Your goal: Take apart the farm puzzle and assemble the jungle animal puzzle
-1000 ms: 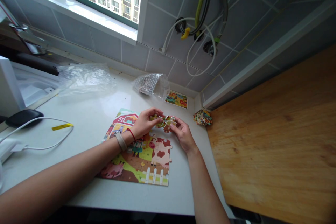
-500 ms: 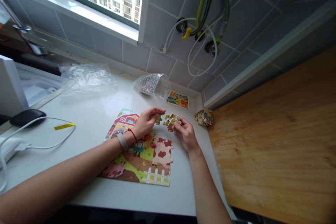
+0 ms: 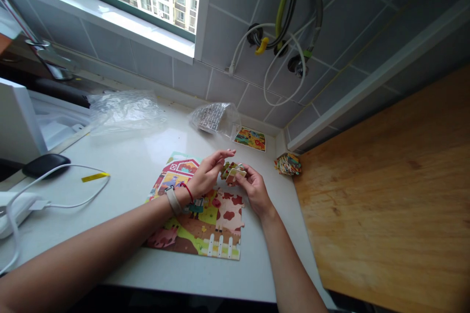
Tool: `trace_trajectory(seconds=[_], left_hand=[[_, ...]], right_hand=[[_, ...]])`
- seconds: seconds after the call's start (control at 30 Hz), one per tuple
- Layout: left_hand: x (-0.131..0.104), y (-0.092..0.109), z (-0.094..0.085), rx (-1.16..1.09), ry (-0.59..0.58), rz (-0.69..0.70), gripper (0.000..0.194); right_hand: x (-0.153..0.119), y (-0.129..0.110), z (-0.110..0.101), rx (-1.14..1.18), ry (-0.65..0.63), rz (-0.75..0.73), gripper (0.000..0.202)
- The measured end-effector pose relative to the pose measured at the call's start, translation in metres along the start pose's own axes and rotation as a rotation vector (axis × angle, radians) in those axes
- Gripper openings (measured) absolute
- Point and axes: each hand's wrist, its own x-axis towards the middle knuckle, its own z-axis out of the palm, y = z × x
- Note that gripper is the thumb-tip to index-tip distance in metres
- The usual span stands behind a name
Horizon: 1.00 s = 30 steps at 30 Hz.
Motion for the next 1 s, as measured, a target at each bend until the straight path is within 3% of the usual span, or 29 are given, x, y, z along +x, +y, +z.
trace_trajectory(seconds=[0.13,0.27,0.33,0.4,0.5,0.63,0.8,1.0], left_hand=[[0.018,0.002,-0.017,0.024,0.12,-0.019,0.031],[0.036,0.021,-0.057,0.066,0.096,-0.181,0.04],[0.036,0.032,-0.081,0.257,-0.015,-0.246,0.046],[0.03,0.04,-0.103,0.556,-0.262,-0.247,0.057],[0.017,0.046,-0.122,0.985,-0.637,-0.21,0.094],[0.014,0.049,-0.123,1.294,-0.747,-0.231,0.113],[0.034,0.046,-0.108,1.461,-0.833,-0.239,0.12],[0.055,0.042,-0.109,1.539,-0.834,-0.21,0.099]], right_hand=[[0.003,0.0,-0.003,0.116,0.102,-0.008,0.045],[0.007,-0.001,-0.01,0.249,0.139,0.011,0.046],[0.009,0.0,-0.014,0.29,0.145,0.021,0.046],[0.01,0.0,-0.018,0.319,0.142,0.023,0.045],[0.012,0.001,-0.022,0.355,0.119,0.025,0.044],[0.014,0.001,-0.024,0.402,0.108,0.016,0.039],[0.013,0.001,-0.023,0.427,0.081,-0.001,0.034],[0.015,0.003,-0.024,0.452,0.071,-0.02,0.032]])
